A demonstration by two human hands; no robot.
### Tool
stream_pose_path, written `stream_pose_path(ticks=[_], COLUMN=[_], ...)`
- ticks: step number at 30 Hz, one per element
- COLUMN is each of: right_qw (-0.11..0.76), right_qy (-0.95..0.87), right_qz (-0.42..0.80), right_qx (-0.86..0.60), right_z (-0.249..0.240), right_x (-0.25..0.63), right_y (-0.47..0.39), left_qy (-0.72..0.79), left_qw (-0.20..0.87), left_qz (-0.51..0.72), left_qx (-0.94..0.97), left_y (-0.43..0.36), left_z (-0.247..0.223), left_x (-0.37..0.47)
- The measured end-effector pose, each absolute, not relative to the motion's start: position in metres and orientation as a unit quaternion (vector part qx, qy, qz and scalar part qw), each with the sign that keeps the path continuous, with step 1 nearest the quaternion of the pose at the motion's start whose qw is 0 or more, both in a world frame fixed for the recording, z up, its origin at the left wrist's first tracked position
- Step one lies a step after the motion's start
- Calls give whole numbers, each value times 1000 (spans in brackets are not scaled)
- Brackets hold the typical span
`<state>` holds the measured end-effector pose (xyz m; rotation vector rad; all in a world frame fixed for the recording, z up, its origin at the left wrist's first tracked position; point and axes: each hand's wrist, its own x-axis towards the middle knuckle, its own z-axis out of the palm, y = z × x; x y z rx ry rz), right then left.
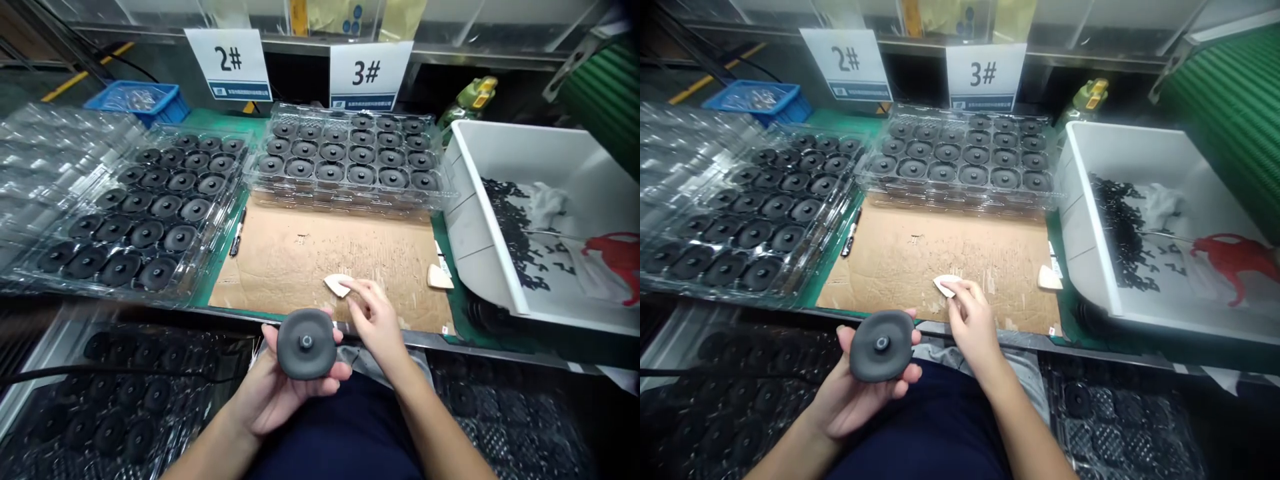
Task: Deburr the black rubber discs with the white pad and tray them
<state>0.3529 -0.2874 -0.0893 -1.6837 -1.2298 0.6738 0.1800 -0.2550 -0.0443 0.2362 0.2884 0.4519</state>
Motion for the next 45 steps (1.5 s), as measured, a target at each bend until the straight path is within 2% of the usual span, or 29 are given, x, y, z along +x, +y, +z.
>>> stream_pose_path(ticks=[3,4,6,8,10,14,17,24,27,30,38,45], right_qw=[450,449,448,445,448,500,530,415,386,375,380,387], right_qy=[-503,-499,-490,-484,-482,-458,-437,-404,-392,-393,-388,-372], right_qz=[310,315,319,319,318,329,381,640,703,721,720,730], right_qx=[-669,-670,-676,-682,-683,-657,-619,-506,-451,-430,-432,-424], right_z=[-77,-76,-76,-76,-72,-57,-46,-24,-18,-16,-14,-9], right_x=[354,355,354,351,346,335,330,327,327,325,320,322], right_y=[-295,-297,-301,-302,-304,-304,-301,-283,-276,-271,-268,-273], left_qy=[170,191,224,236,238,243,253,271,254,249,254,239], left_qw=[914,865,696,544,502,523,546,594,652,697,693,738], left_qz=[268,303,359,370,361,358,352,321,300,291,302,282], left_qx=[251,351,580,715,749,734,717,686,649,606,603,565], left_y=[-251,-249,-245,-241,-237,-234,-233,-231,-233,-235,-233,-234], left_z=[-51,-55,-62,-67,-68,-68,-71,-73,-72,-73,-74,-71], left_x=[178,177,175,173,171,166,159,145,142,140,136,144])
